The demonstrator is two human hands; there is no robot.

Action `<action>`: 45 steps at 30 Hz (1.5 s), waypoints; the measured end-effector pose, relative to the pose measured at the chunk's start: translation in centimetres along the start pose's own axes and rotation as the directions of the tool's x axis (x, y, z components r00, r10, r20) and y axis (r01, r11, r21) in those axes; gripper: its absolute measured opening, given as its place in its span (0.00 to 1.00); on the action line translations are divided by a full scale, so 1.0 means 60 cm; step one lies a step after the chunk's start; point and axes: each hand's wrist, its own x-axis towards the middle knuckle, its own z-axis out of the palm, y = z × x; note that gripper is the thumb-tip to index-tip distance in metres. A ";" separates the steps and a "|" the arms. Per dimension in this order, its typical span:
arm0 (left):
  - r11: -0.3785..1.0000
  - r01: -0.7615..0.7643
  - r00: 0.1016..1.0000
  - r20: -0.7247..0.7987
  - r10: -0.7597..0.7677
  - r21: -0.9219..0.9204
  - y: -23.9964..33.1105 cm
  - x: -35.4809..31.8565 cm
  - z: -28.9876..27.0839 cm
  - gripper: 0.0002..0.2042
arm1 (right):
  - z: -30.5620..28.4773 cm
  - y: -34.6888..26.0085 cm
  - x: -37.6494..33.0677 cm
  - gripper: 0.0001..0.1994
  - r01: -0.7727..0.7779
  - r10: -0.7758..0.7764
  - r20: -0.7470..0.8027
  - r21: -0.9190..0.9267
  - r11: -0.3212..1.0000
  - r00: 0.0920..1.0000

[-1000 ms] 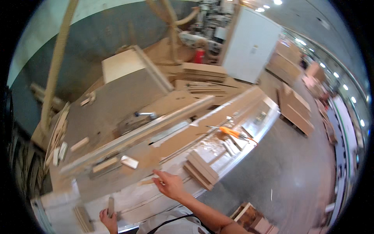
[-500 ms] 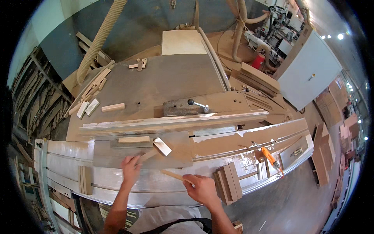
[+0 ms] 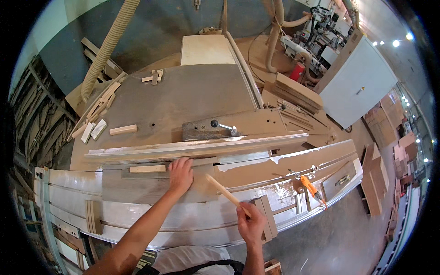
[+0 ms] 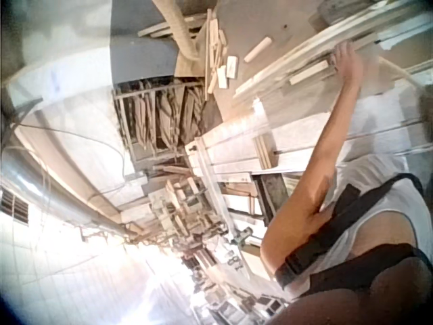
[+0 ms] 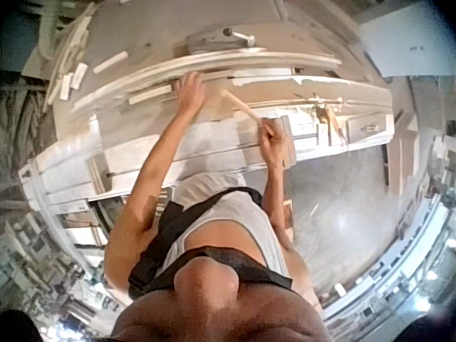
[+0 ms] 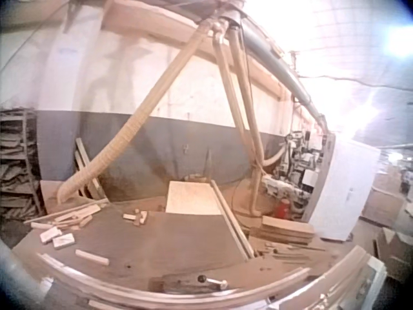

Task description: The person positions wood pieces on a sliding table saw, aligns them with a fence, and uses a wooden push stick to move the wood through the cutting area.

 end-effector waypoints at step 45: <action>0.696 0.713 0.680 -0.322 -0.659 0.083 -0.185 -0.501 -0.217 0.24 | 0.124 -0.071 0.253 0.04 0.358 -0.325 0.201 -0.163 0.919 0.924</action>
